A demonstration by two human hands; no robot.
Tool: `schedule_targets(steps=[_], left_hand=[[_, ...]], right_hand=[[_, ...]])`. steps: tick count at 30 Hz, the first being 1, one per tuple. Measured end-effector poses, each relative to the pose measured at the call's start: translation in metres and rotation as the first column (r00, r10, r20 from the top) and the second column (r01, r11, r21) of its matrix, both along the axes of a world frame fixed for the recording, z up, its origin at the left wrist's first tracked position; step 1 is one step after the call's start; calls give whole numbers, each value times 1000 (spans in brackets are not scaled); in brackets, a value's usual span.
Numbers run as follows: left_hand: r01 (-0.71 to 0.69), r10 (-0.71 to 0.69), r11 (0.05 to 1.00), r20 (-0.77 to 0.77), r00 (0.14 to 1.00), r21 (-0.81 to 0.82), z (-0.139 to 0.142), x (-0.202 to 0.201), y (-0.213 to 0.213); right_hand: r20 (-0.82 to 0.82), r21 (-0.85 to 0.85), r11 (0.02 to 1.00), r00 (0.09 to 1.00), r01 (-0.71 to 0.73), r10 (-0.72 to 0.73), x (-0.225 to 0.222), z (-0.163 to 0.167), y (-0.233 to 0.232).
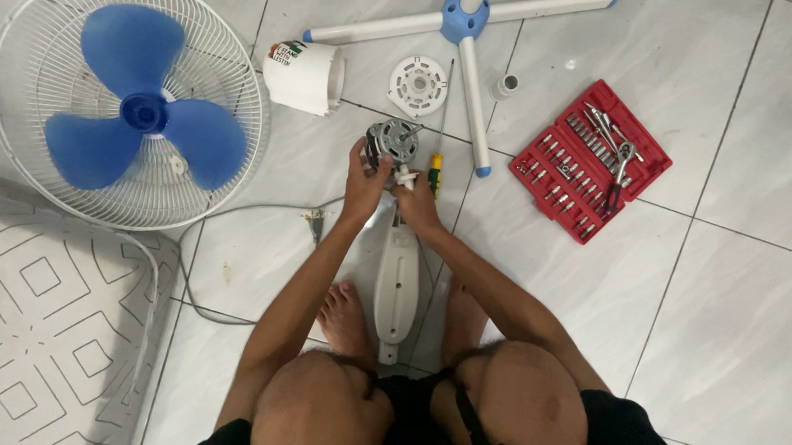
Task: The person kneels on a tiled floor and services a pedestal fan, using a screwdriver to unscrew the rear grille from the fan motor housing. They remove the grille and motor cover, work on the motor and housing with their hands, handle a plastic bottle, and sort through a red screwdriver bit set.
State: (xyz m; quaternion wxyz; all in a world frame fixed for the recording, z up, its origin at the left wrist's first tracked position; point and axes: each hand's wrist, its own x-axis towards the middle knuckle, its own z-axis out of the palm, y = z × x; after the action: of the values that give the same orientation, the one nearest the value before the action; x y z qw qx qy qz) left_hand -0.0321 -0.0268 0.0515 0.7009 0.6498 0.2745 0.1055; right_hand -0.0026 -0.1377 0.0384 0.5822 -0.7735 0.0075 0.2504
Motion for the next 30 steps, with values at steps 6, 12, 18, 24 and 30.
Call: schedule_targets(steps=[6, 12, 18, 24, 30], left_hand=[[41, -29, 971, -55, 998, 236, -4, 3, 7], [-7, 25, 943, -49, 998, 332, -11, 4, 14], [23, -26, 936, 4, 1000, 352, -21, -3, 0], [118, -101, 928, -67, 993, 353, -18, -7, -5], [113, -13, 671, -141, 990, 733, -10, -26, -16]], right_hand=[[-24, -57, 997, 999, -45, 44, 5, -3, -5], [152, -184, 951, 949, -248, 276, 15, -12, -33], [201, -168, 944, 928, -283, 314, 12, -19, -44], [43, -102, 977, 981, -186, 191, 16, -16, -40], [-125, 123, 991, 989, -58, 74, 24, -19, -40]])
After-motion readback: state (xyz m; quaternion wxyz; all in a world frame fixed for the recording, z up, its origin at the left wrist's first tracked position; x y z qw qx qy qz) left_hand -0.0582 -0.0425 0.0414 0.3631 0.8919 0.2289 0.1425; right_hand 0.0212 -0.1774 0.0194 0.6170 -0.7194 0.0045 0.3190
